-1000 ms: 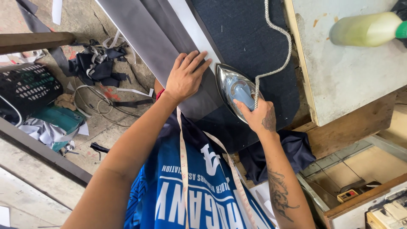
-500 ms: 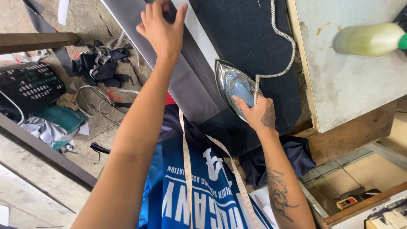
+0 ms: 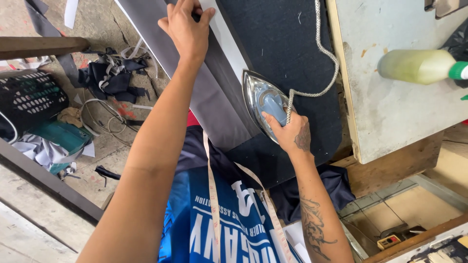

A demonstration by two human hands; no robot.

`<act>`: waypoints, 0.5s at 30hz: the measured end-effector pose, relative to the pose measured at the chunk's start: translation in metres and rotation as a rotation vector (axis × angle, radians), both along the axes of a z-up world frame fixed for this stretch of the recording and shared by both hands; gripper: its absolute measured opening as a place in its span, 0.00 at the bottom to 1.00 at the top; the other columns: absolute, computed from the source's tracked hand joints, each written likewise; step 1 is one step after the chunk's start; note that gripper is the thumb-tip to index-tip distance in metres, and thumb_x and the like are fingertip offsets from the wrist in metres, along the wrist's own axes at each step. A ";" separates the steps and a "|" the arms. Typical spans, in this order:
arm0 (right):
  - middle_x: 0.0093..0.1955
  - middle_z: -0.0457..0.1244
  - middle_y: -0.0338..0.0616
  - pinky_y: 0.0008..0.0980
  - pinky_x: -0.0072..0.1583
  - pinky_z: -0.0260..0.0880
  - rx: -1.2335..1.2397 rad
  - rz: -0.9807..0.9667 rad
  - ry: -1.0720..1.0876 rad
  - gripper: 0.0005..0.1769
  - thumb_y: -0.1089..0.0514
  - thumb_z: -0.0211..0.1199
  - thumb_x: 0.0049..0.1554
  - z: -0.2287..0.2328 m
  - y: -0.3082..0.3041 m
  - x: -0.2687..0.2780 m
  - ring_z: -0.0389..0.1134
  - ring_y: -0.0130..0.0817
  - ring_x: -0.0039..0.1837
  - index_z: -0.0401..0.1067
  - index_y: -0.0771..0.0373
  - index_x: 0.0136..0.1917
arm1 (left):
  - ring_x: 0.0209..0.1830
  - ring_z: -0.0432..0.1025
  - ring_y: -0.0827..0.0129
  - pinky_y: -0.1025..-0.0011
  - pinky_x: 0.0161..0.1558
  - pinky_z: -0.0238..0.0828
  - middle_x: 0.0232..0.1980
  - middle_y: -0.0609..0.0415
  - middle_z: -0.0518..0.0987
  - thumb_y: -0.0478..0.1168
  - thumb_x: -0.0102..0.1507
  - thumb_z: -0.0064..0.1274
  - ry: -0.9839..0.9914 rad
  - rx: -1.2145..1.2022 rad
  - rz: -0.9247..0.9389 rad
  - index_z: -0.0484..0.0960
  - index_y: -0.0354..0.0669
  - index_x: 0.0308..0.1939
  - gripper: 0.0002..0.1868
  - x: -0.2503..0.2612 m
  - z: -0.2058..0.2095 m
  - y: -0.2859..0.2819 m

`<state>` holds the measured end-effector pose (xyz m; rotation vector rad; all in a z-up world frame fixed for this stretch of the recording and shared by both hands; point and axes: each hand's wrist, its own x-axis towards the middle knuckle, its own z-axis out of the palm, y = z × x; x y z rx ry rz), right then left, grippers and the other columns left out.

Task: The person cuts a strip of dark fabric with white edges using scissors, then moves to an ironing board to press the fabric. They use a steam iron to smooth the fabric, holding it in place with one hand while ironing with the other.

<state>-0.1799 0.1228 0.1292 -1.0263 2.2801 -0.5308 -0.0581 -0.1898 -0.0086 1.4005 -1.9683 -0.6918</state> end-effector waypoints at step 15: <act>0.36 0.70 0.41 0.38 0.39 0.72 0.016 0.008 -0.003 0.26 0.36 0.73 0.60 -0.004 -0.027 0.001 0.73 0.39 0.36 0.76 0.62 0.44 | 0.38 0.66 0.68 0.62 0.47 0.49 0.35 0.68 0.73 0.49 0.59 0.76 -0.027 -0.083 0.011 0.75 0.56 0.36 0.20 0.007 -0.008 -0.011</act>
